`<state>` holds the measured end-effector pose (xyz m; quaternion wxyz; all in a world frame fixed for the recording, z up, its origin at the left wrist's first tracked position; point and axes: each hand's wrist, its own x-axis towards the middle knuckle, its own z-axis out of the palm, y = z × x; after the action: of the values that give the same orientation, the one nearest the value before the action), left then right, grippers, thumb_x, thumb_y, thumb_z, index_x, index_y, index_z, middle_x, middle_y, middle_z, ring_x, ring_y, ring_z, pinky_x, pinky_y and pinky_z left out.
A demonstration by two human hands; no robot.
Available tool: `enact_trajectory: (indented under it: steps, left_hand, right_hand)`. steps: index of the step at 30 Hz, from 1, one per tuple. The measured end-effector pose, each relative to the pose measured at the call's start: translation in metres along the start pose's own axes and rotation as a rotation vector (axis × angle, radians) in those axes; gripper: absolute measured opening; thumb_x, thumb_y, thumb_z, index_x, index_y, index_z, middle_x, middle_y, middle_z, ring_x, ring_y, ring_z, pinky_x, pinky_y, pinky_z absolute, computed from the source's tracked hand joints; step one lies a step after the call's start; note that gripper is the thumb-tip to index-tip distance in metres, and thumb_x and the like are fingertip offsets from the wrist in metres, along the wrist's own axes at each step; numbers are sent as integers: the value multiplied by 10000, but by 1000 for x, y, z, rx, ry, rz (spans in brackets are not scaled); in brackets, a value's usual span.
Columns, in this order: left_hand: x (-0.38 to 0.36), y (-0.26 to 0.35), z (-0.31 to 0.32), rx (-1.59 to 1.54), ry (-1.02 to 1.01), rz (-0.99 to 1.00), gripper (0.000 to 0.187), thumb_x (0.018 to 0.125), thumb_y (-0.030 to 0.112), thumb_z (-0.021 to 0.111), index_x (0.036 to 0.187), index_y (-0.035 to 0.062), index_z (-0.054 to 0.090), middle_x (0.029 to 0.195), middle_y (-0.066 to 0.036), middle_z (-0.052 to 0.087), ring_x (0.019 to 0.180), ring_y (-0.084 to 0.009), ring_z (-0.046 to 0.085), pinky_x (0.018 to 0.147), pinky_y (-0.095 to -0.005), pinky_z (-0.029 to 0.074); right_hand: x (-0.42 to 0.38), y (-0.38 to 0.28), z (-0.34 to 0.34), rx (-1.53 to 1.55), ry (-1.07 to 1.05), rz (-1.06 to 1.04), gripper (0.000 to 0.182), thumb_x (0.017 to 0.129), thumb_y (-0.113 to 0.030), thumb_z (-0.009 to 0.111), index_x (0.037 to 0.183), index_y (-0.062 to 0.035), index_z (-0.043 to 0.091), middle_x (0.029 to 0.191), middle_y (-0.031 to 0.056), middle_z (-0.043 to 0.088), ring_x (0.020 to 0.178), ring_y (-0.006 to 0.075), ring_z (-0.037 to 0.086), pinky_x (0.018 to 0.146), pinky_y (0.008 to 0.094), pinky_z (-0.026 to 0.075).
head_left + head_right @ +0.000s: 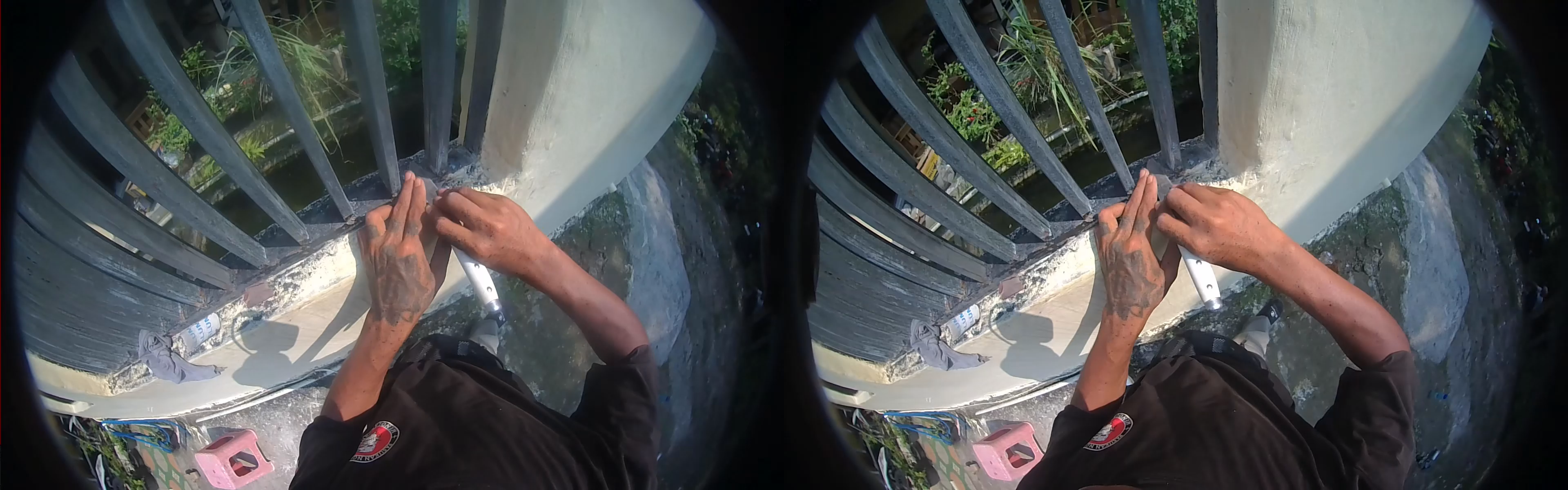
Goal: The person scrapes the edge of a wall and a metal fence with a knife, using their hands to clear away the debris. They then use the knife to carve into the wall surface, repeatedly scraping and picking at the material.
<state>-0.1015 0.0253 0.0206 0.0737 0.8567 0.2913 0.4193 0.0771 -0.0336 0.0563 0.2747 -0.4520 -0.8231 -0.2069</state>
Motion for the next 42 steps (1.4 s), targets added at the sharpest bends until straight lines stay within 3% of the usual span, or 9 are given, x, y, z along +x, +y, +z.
enact_trajectory:
  steps: [1, 8, 11, 17, 19, 22, 24, 37, 42]
  left_hand:
    - [-5, 0, -2, 2, 9, 8, 841, 782, 114, 863, 1553, 5, 543, 1602, -95, 561, 1122, -303, 563, 1020, -416, 454]
    - [-14, 8, -8, -23, 15, -28, 874, 769, 115, 877, 1568, 17, 536, 1611, -72, 558, 1134, -292, 573, 1019, -413, 452]
    - [-12, 11, 0, -5, 11, 8, 788, 817, 125, 825, 1538, -24, 544, 1640, -112, 512, 1148, -315, 547, 1033, -420, 446]
    - [-11, 18, -8, 34, 35, -1, 524, 822, 142, 811, 1246, -149, 709, 1623, -119, 530, 1187, -326, 552, 1037, -462, 445]
    - [-12, 16, -7, 89, 108, -9, 589, 828, 172, 828, 1324, -113, 686, 1600, -119, 552, 1182, -317, 555, 1029, -451, 450]
    - [-19, 11, -17, 111, 129, -41, 749, 834, 220, 863, 1500, 2, 596, 1571, -96, 576, 1180, -290, 557, 1057, -422, 434]
    - [-22, 11, -23, 103, 140, -61, 732, 835, 205, 855, 1494, 4, 609, 1569, -78, 582, 1170, -285, 546, 1058, -413, 437]
    - [-38, 1, -29, 56, 160, -94, 590, 875, 255, 850, 1411, 55, 704, 1551, -27, 597, 1181, -277, 530, 1071, -404, 443]
    - [-44, -5, -42, 50, 212, -120, 565, 881, 263, 847, 1393, 60, 718, 1539, -33, 608, 1188, -284, 536, 1069, -409, 449]
  right_hand:
    - [1, -1, 3, -17, 18, -72, 238, 785, -84, 745, 986, -40, 627, 935, 82, 576, 870, 247, 686, 674, 374, 618]
    - [0, -18, -5, 56, 71, 14, 272, 754, -49, 752, 978, -36, 600, 992, 91, 623, 862, 254, 706, 654, 369, 623]
    - [-5, -12, -10, 47, 59, 66, 264, 770, -45, 751, 993, -34, 610, 1009, 95, 635, 867, 264, 715, 665, 373, 629]
    - [13, 5, -8, -59, 12, 68, 254, 830, -54, 752, 1073, -51, 679, 1060, 81, 669, 913, 253, 736, 692, 375, 644]
    - [26, 5, -16, 5, 176, 58, 290, 849, -54, 767, 1132, -52, 704, 1032, 75, 681, 900, 235, 742, 688, 372, 644]
    - [26, 3, -26, 45, 324, 191, 202, 834, 11, 812, 1020, -41, 750, 931, 70, 727, 835, 222, 771, 674, 339, 638]
    - [16, -2, -30, 67, 359, 251, 190, 825, 46, 829, 977, -40, 754, 854, 68, 724, 759, 216, 766, 640, 333, 624]
    - [-14, -31, -5, -27, 290, 289, 184, 829, 49, 826, 956, -34, 722, 864, 106, 734, 754, 209, 765, 636, 341, 607]
    - [0, -29, 18, 89, 420, 448, 148, 836, 70, 801, 900, -14, 696, 846, 126, 723, 753, 244, 757, 664, 344, 587]
